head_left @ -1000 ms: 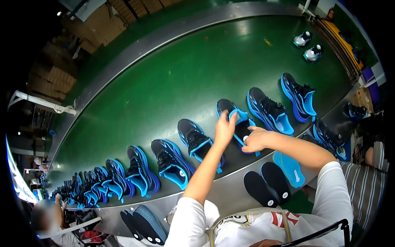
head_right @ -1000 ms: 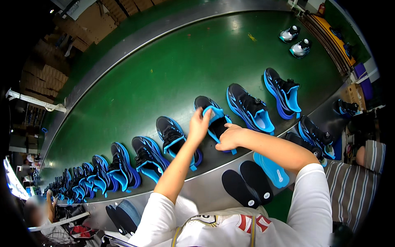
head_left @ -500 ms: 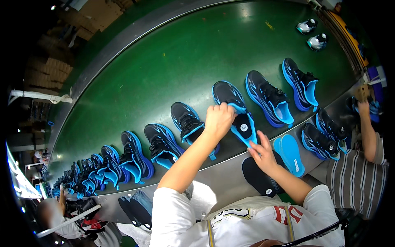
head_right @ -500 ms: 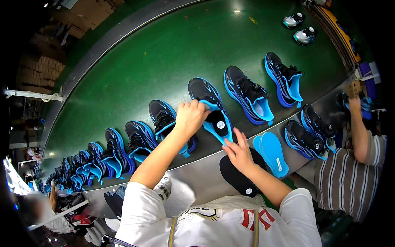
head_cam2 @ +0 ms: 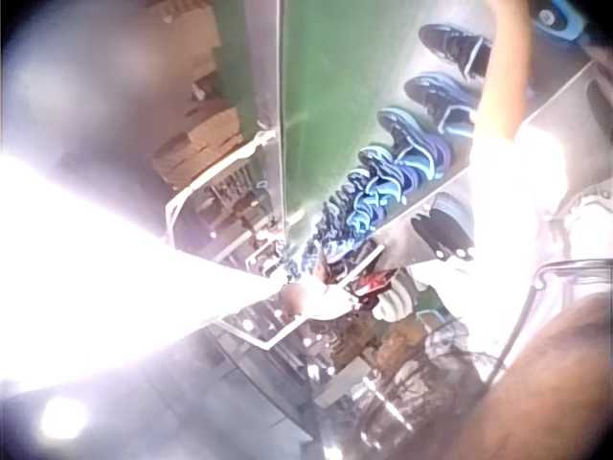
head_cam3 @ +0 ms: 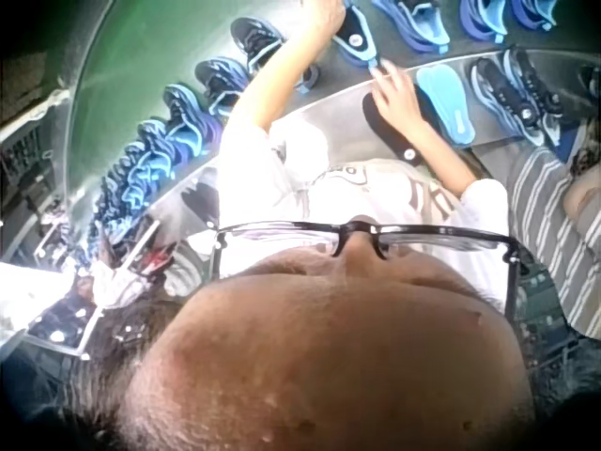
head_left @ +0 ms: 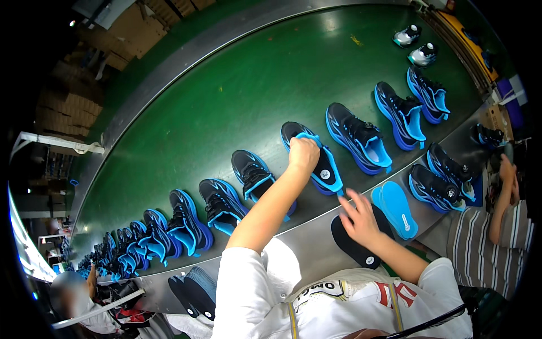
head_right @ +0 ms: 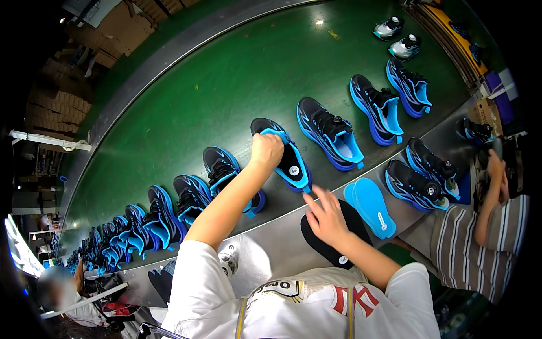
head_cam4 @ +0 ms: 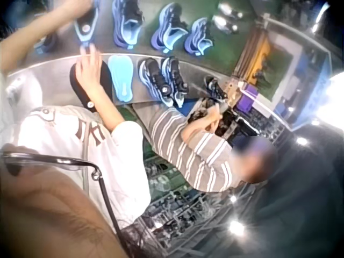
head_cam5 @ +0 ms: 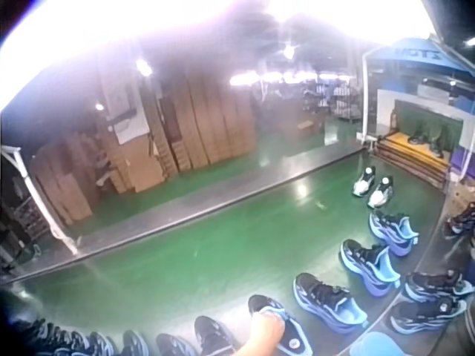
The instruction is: The person inserts insoles into shoes on an assembly line, picks up stacks of insoles, and places completed shoes into a plastic bag before putting them onto a rack.
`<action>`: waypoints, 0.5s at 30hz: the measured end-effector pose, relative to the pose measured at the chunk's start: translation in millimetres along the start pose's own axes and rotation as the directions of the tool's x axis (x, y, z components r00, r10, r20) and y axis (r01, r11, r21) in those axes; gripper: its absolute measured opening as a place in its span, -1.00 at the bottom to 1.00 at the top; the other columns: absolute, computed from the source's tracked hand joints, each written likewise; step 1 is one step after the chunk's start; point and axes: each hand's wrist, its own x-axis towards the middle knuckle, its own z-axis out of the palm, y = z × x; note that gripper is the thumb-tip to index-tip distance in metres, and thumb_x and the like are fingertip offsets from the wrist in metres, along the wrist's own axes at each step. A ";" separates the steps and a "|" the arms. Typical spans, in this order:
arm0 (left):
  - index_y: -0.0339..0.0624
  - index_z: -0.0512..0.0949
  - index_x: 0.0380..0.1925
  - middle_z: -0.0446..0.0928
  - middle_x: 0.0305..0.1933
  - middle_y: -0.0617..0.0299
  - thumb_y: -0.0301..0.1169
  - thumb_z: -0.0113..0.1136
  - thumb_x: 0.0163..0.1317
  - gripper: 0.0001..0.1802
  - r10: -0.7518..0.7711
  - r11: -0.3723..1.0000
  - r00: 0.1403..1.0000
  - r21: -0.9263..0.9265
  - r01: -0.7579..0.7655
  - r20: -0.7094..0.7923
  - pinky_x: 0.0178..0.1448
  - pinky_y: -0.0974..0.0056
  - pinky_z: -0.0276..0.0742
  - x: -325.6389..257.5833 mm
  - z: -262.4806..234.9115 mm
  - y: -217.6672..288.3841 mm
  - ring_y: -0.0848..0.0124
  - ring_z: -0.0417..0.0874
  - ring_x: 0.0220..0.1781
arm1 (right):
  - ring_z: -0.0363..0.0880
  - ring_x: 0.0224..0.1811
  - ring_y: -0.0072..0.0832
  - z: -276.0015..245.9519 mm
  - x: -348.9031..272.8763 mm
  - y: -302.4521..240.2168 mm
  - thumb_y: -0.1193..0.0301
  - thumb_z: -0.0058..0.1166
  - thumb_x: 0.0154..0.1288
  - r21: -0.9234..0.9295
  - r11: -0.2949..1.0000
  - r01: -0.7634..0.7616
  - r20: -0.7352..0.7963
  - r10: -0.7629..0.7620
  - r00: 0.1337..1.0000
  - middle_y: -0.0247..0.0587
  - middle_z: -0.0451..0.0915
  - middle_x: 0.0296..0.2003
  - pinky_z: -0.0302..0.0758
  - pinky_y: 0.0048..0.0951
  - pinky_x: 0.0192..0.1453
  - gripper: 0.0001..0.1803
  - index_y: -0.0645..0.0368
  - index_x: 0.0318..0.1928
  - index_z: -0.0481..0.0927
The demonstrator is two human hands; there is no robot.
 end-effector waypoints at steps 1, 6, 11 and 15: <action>-0.10 0.46 -0.59 0.50 -0.56 0.23 -0.36 -0.03 -0.03 -0.89 -0.026 0.999 1.000 -0.048 0.025 -0.006 -0.49 0.25 0.32 -0.3 3.9 -1.7 0.36 0.54 -0.53 | 0.31 -0.07 -0.15 -1.7 -18.4 -1.9 0.44 0.03 -0.01 -0.053 0.999 0.010 0.041 -0.007 0.999 -0.03 0.30 -0.08 0.20 -0.15 0.05 -0.59 0.17 -0.06 0.38; -0.24 0.46 -0.63 0.51 -0.50 0.03 -0.33 0.00 -0.09 -0.81 -0.025 0.866 1.000 -0.500 0.027 0.012 -0.37 0.13 0.45 -4.6 -0.8 -24.1 0.16 0.57 -0.43 | 0.27 -0.06 -0.23 -13.2 -109.3 -1.4 0.29 0.17 -0.15 -0.198 0.970 -0.142 0.302 0.198 0.933 -0.11 0.34 -0.17 0.18 -0.27 -0.05 -0.57 0.17 -0.21 0.42; -0.32 0.42 -0.65 0.47 -0.62 0.06 -0.38 -0.03 -0.05 -0.80 -0.381 0.133 0.922 -0.982 0.131 0.072 -0.55 0.29 0.31 -17.2 -8.2 -56.4 0.34 0.41 -0.66 | 0.25 -0.10 -0.24 -10.0 -136.6 8.5 0.16 0.22 -0.23 -0.295 0.944 -0.146 0.312 0.240 0.919 -0.07 0.34 -0.20 0.12 -0.27 -0.05 -0.51 0.19 -0.30 0.43; -0.14 0.23 -0.80 0.42 -0.64 0.25 -0.52 -0.02 -0.06 -0.77 -0.556 -0.570 0.793 -0.809 -0.143 0.251 -0.70 0.50 0.00 -18.8 -42.4 -71.3 0.65 0.12 -0.76 | 0.24 -0.14 -0.23 -4.4 -132.9 13.9 0.12 0.25 -0.27 -0.316 0.937 -0.150 0.332 0.257 0.908 -0.07 0.32 -0.26 0.12 -0.24 -0.05 -0.50 0.19 -0.35 0.42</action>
